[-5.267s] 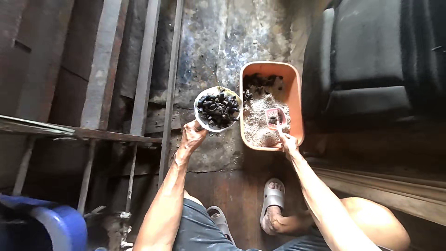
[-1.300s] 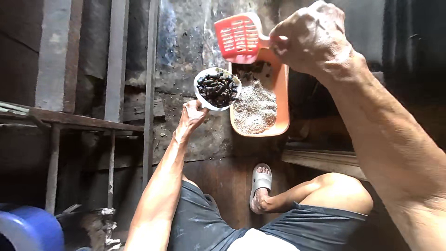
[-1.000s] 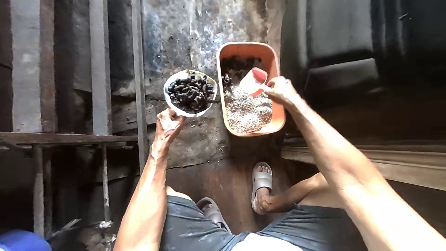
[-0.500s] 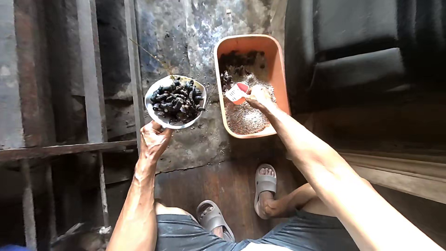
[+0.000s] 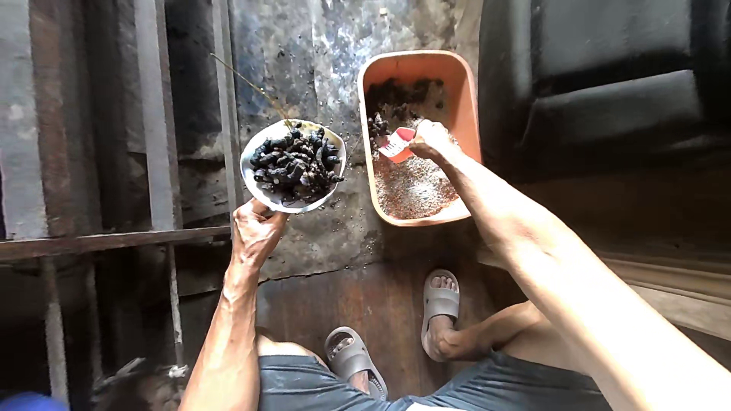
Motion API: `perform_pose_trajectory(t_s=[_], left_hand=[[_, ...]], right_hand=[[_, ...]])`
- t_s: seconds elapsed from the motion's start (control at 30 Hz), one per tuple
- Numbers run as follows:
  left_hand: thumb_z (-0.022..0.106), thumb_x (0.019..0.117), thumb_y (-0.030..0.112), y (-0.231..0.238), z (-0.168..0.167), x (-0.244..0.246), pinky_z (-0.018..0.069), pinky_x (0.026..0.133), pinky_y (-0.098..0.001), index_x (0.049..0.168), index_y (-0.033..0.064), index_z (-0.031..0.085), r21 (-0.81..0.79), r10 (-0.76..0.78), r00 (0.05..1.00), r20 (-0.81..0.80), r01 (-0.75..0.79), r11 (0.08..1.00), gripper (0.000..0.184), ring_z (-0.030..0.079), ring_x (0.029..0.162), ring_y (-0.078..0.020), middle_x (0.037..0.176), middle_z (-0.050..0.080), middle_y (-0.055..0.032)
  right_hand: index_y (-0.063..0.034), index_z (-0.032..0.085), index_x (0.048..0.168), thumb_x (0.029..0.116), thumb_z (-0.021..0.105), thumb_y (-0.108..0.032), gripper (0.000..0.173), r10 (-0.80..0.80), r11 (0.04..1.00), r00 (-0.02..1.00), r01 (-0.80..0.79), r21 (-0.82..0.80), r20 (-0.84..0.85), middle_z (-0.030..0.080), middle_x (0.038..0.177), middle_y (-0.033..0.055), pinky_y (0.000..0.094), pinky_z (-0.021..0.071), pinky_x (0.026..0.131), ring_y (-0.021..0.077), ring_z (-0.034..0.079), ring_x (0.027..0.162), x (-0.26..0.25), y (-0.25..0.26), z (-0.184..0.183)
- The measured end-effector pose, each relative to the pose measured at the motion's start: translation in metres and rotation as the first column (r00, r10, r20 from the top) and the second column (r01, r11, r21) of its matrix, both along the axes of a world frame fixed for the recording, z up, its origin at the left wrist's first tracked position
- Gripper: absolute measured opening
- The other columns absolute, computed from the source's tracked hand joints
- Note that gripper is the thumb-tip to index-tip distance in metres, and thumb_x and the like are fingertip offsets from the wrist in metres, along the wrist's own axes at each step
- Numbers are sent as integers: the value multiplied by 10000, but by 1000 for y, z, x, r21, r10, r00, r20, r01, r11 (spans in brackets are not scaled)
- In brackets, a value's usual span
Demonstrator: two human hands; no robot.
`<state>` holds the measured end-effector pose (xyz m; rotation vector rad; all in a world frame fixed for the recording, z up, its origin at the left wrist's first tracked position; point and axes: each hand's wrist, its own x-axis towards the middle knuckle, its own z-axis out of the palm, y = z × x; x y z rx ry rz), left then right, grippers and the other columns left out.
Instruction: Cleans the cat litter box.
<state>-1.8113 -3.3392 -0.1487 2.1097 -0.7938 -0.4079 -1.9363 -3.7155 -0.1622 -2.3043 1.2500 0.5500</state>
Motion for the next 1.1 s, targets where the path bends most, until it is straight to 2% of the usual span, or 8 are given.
perform_pose_trajectory(t_s=[0.13, 0.3, 0.4, 0.53, 0.67, 0.83, 1.0, 1.1], left_hand=[[712, 941, 188, 2, 6, -2, 554, 855, -387, 1031, 22, 731, 33, 11, 1000, -22, -10, 999, 190, 686, 879, -116, 953, 727, -109], [715, 943, 207, 5, 5, -3, 549, 832, -326, 1025, 31, 729, 9, -5, 1000, -8, 5, 1000, 194, 673, 853, -68, 934, 723, -76], [708, 944, 187, 5, 8, -4, 549, 827, -299, 1020, 30, 728, 3, -6, 1000, -22, 6, 1000, 176, 667, 843, -44, 926, 722, -63], [711, 939, 190, 3, 6, -5, 560, 836, -313, 1025, 41, 734, -6, 7, 1000, -23, -7, 1000, 174, 681, 853, -50, 935, 731, -62], [720, 933, 184, 5, 3, -5, 563, 823, -298, 1020, 41, 733, -24, 4, 1000, -24, -5, 1000, 168, 678, 844, -40, 927, 730, -53], [720, 941, 159, 17, 10, -14, 537, 675, -297, 986, 57, 710, -44, -17, 1000, -8, 16, 999, 112, 631, 702, -72, 825, 687, -53], [711, 944, 154, 20, 12, -13, 542, 690, -279, 992, 67, 717, -28, -9, 1000, 0, 9, 1000, 100, 636, 719, -54, 841, 691, -43], [706, 955, 165, 17, 16, -13, 563, 753, -313, 1017, 57, 724, -12, -2, 1000, -11, 2, 1000, 126, 665, 786, -72, 894, 710, -61]], right_hand=[[10, 705, 1056, 943, 650, -356, 387, 2, 1000, 1000, -2, -8, 31, 684, 1146, 266, 664, 493, 879, 439, 651, 1114, -6, -8, -17], [22, 688, 1072, 941, 642, -347, 394, 11, 996, 999, -15, -85, -43, 671, 1170, 282, 682, 477, 871, 455, 635, 1145, -15, -8, 8], [24, 672, 1119, 954, 624, -379, 437, 36, 982, 997, -47, -184, -63, 667, 1183, 283, 665, 487, 866, 458, 636, 1148, -13, -11, 20], [2, 644, 1272, 994, 577, -264, 390, 91, 959, 996, -90, -270, -9, 672, 1204, 291, 663, 493, 888, 481, 640, 1153, -3, -11, 24], [18, 693, 1168, 1059, 458, -224, 355, 125, 953, 988, -93, -290, 93, 674, 1227, 266, 629, 469, 972, 444, 622, 1205, 8, -11, 8], [-82, 716, 1231, 1058, 470, -195, 321, 285, 913, 954, -240, -329, 95, 615, 1315, 257, 630, 409, 1024, 448, 546, 1275, 22, -7, -18], [-51, 710, 1175, 1057, 446, -150, 306, 366, 871, 928, -314, -379, 74, 613, 1290, 269, 620, 441, 951, 455, 562, 1235, 24, -5, -41], [-40, 709, 1179, 1058, 457, -172, 309, 401, 864, 915, -357, -356, 56, 608, 1308, 269, 632, 447, 973, 467, 566, 1236, 20, -7, -36]])
